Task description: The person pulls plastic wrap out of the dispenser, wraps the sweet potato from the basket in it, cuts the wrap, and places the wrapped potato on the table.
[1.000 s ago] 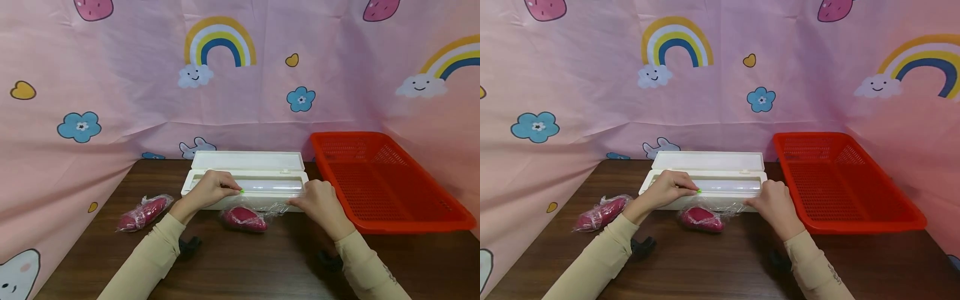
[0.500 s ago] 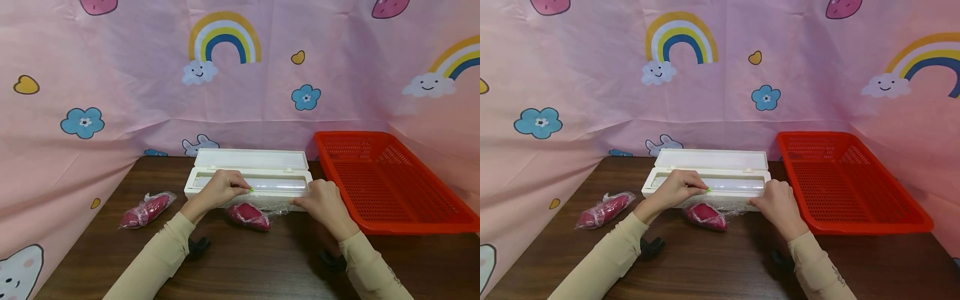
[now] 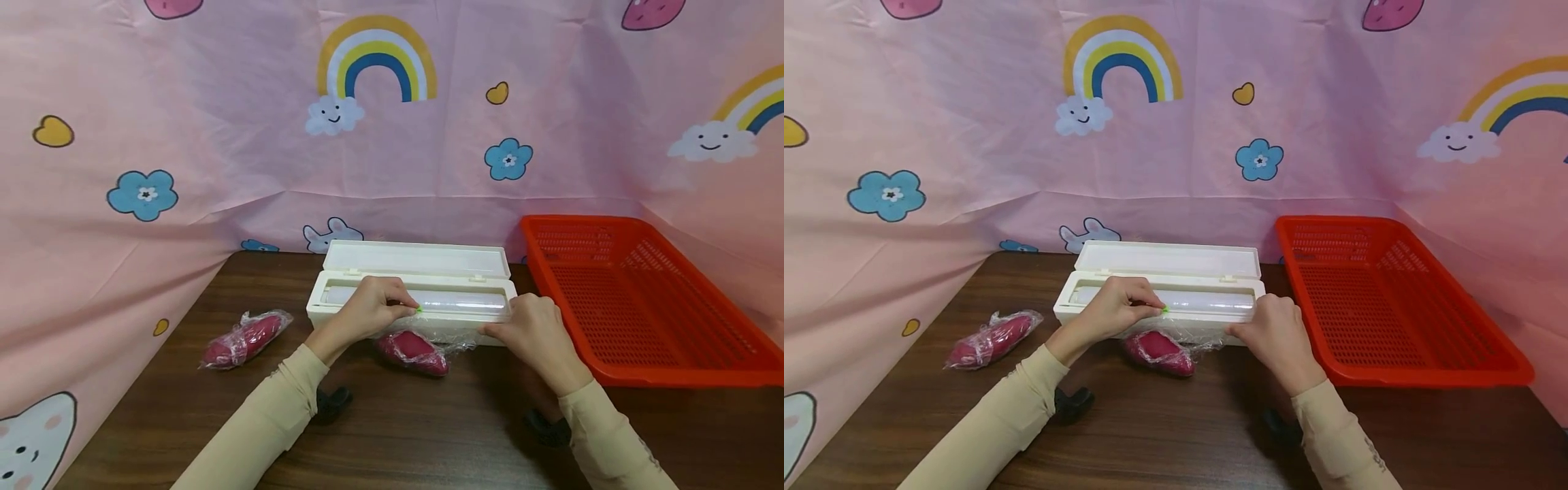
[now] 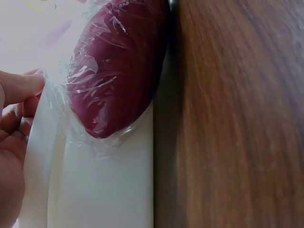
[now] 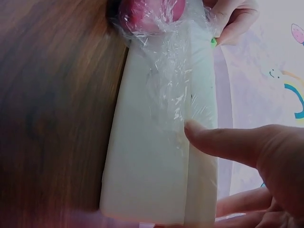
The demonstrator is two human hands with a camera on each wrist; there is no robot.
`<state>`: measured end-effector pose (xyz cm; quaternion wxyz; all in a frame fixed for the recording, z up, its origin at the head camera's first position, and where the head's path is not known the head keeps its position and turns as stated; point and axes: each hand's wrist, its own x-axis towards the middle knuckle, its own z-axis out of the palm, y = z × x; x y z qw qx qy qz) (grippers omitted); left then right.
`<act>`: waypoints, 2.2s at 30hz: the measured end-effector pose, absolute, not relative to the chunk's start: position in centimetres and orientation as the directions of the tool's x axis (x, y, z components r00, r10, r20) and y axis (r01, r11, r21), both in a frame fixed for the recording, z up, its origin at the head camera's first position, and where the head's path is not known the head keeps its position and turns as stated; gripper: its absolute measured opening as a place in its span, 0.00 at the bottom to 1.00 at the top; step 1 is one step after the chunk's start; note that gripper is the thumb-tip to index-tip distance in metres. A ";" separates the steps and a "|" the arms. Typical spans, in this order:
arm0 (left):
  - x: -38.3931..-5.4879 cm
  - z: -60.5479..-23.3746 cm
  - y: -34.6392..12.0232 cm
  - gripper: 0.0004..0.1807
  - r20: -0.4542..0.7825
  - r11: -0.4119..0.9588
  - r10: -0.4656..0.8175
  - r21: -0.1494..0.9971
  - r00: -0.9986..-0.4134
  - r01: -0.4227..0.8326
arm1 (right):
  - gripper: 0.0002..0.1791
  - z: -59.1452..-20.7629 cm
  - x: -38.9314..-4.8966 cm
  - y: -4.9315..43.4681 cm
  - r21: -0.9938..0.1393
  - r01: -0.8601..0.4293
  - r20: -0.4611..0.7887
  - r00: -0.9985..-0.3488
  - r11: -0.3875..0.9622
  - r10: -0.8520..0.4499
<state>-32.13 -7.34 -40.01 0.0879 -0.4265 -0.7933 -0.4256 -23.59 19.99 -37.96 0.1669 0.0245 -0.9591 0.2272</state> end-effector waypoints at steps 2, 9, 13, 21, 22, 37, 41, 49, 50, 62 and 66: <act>-32.1 -40.0 -7.2 0.04 0.508 0.270 0.601 0.598 -0.617 0.755 | 0.27 -38.0 -23.5 20.0 -0.431 -0.115 0.322 -0.946 0.895 0.034; -31.8 -39.9 -6.8 0.06 0.489 0.286 0.624 0.584 -0.610 0.760 | 0.25 -37.9 -23.2 20.1 -0.432 -0.114 0.322 -0.946 0.895 0.035; -31.7 -39.8 -7.0 0.09 0.454 0.333 0.645 0.557 -0.614 0.761 | 0.25 -37.9 -23.4 20.1 -0.426 -0.133 0.333 -0.943 0.895 0.019; -31.8 -39.9 -7.3 0.08 0.443 0.388 0.638 0.521 -0.630 0.760 | 0.27 -38.2 -23.5 20.2 -0.402 -0.178 0.362 -0.932 0.898 -0.023; -31.8 -39.9 -7.2 0.08 0.452 0.389 0.634 0.514 -0.627 0.765 | 0.27 -38.3 -23.5 20.3 -0.399 -0.181 0.368 -0.930 0.899 -0.024; -32.8 -39.3 -8.5 0.09 0.420 0.404 0.701 0.431 -0.576 0.807 | 0.28 -37.9 -23.8 20.4 -0.398 -0.170 0.333 -0.942 0.901 -0.030; -32.9 -38.6 -9.7 0.08 0.390 0.402 0.718 0.443 -0.576 0.801 | 0.31 -38.0 -23.8 20.6 -0.386 -0.190 0.349 -0.936 0.903 -0.047; -32.9 -39.2 -9.3 0.06 0.439 0.296 0.714 0.516 -0.545 0.804 | 0.32 -38.4 -23.9 20.7 -0.397 -0.218 0.369 -0.927 0.891 -0.063; -32.9 -39.3 -9.2 0.06 0.452 0.281 0.709 0.522 -0.541 0.805 | 0.31 -38.4 -23.9 20.7 -0.402 -0.222 0.371 -0.926 0.888 -0.064; -32.4 -39.6 -6.3 0.05 0.529 0.197 0.700 0.503 -0.480 0.842 | 0.26 -37.9 -23.6 21.0 -0.439 -0.174 0.351 -0.936 0.882 -0.009; -32.3 -39.3 -3.7 0.06 0.497 0.201 0.758 0.439 -0.423 0.876 | 0.19 -38.1 -23.7 20.3 -0.464 -0.179 0.337 -0.941 0.867 -0.014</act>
